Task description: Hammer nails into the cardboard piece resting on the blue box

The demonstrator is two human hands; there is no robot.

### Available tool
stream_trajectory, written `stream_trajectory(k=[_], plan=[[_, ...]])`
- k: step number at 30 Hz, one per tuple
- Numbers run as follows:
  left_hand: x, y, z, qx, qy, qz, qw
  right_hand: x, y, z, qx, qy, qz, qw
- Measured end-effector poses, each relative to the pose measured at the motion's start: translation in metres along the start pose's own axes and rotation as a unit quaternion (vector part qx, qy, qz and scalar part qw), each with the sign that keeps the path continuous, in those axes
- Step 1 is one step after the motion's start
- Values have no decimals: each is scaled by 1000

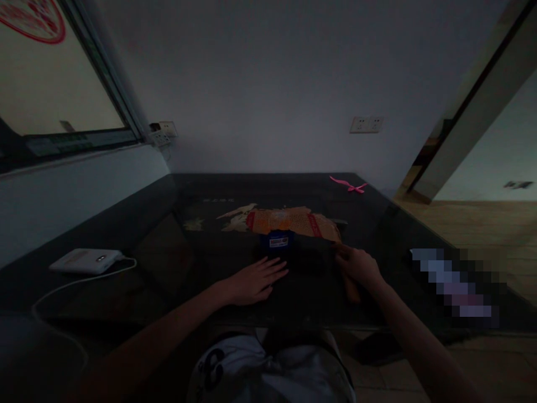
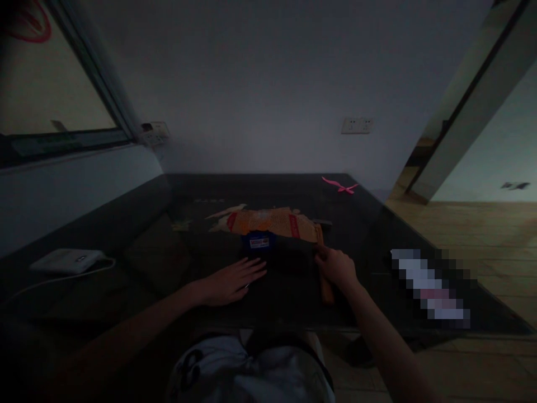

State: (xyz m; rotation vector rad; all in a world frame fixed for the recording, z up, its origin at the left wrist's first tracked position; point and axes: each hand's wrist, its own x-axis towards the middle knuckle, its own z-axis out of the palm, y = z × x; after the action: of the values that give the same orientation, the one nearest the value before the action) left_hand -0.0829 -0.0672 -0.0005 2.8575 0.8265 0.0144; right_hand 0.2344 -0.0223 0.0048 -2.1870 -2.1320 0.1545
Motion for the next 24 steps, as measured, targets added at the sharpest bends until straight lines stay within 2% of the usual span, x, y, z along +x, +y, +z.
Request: stream_trajectory(k=[4, 7, 13, 20, 24], plan=[[33, 1, -1, -9, 1, 16, 1000, 1, 0, 0, -4, -3, -2, 1000], [45, -1, 2, -16, 19, 14, 1000, 1, 0, 0, -6, -6, -3, 1000], [43, -2, 8, -30, 80, -1, 996, 0, 1, 0, -6, -2, -7, 1000], [43, -1, 8, -58, 110, -18, 992, 0, 0, -2, -1, -3, -9, 1000], [43, -3, 7, -81, 165, -61, 981, 0, 1, -1, 5, 1, -16, 1000]])
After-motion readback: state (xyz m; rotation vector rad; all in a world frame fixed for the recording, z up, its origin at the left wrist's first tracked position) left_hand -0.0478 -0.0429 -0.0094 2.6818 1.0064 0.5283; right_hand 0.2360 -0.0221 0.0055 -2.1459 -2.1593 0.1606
